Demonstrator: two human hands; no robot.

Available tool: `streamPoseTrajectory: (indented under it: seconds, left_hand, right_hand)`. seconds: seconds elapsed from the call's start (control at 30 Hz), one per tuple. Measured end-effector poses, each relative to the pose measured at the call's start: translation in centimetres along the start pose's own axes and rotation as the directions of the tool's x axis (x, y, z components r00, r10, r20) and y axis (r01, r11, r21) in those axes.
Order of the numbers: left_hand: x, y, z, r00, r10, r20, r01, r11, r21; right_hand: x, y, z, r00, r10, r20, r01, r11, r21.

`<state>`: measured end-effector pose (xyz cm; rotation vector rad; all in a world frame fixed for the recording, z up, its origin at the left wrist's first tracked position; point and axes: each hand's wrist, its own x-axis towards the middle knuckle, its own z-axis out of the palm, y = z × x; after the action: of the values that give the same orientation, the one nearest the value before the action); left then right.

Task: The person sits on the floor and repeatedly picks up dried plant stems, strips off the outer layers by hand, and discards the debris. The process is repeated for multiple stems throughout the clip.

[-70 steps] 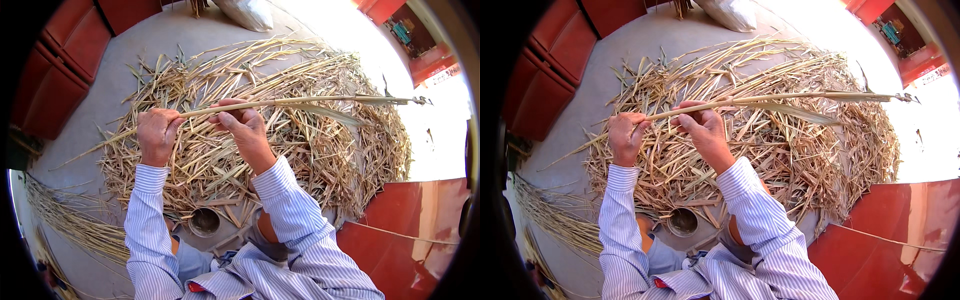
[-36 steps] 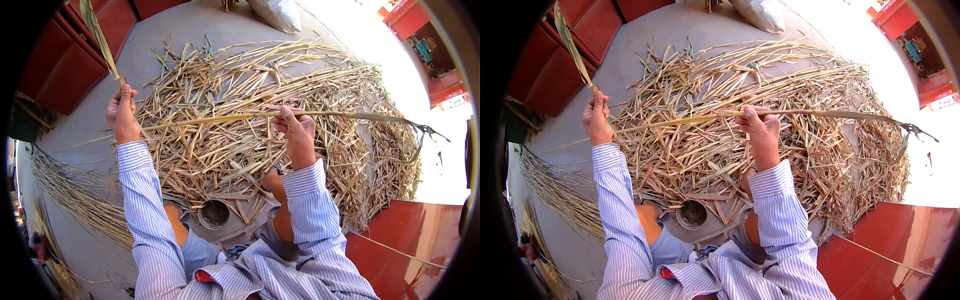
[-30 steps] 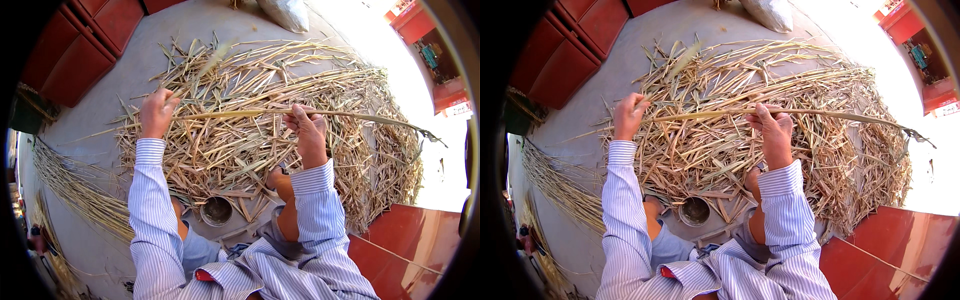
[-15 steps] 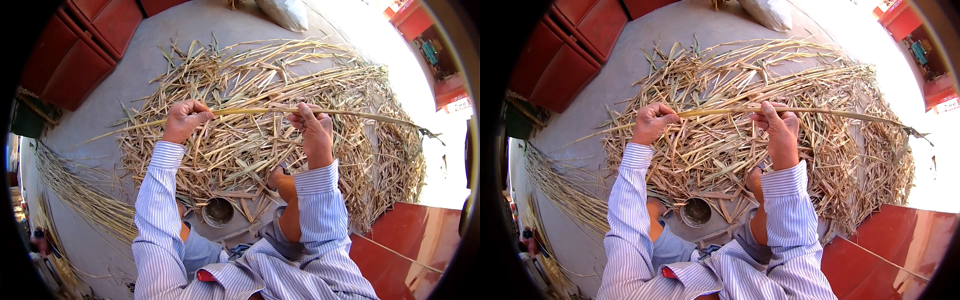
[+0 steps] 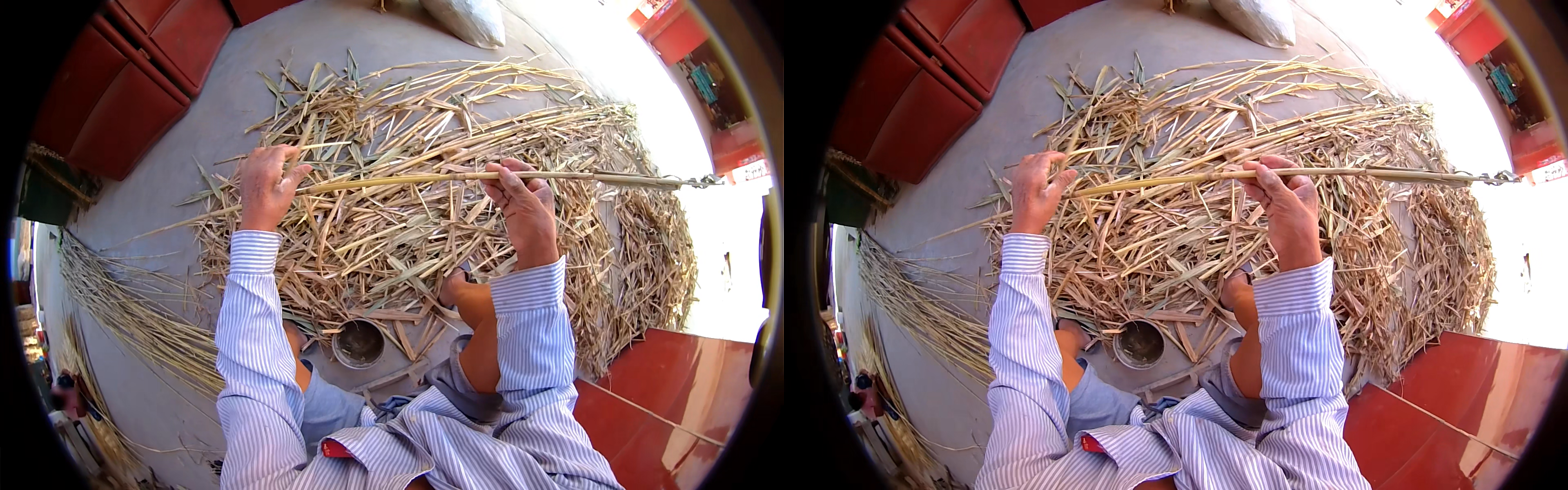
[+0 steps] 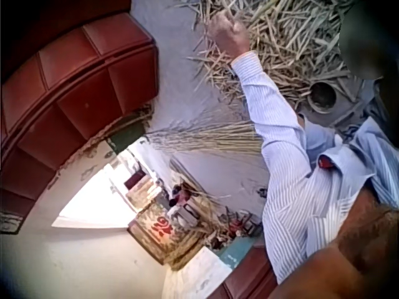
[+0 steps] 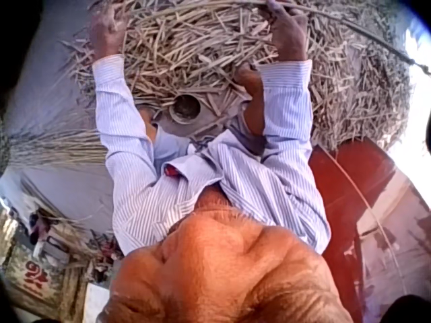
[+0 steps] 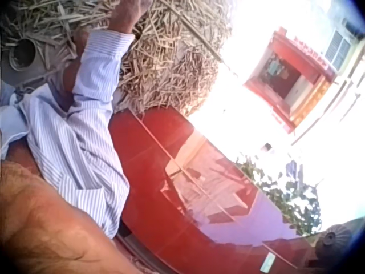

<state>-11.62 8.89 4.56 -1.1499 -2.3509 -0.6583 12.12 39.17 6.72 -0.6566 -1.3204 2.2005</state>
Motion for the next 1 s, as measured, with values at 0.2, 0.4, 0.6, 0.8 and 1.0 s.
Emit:
streamPoseTrajectory:
  seconds: [0.2,0.4,0.6,0.8,1.0]
  left_hand:
    - [-0.3,1.7,0.0,0.838,-0.123,0.531,0.463,0.676,-0.573]
    - [-0.9,1.2,0.5,0.804,-0.274,0.528,0.594,0.389,-0.704]
    - [-1.1,-2.7,0.8,0.847,-0.514,0.137,0.507,0.700,-0.503]
    - [1.4,7.0,-0.2,0.993,0.118,-0.026,-0.120,0.943,-0.310]
    - [1.0,5.2,-0.5,0.999,0.049,0.016,-0.045,0.982,-0.182]
  right_hand:
    - [0.5,0.5,-0.6,0.995,-0.061,0.079,0.057,0.997,0.047]
    - [0.2,-0.1,0.2,0.985,-0.090,0.147,0.080,0.994,0.068]
    - [-0.1,-0.1,1.1,0.979,-0.099,0.177,0.090,0.994,0.060]
    - [-0.1,1.4,4.6,0.964,-0.013,0.266,0.042,0.994,-0.102]
    - [0.0,2.7,6.2,0.981,0.027,0.191,-0.039,0.998,0.058]
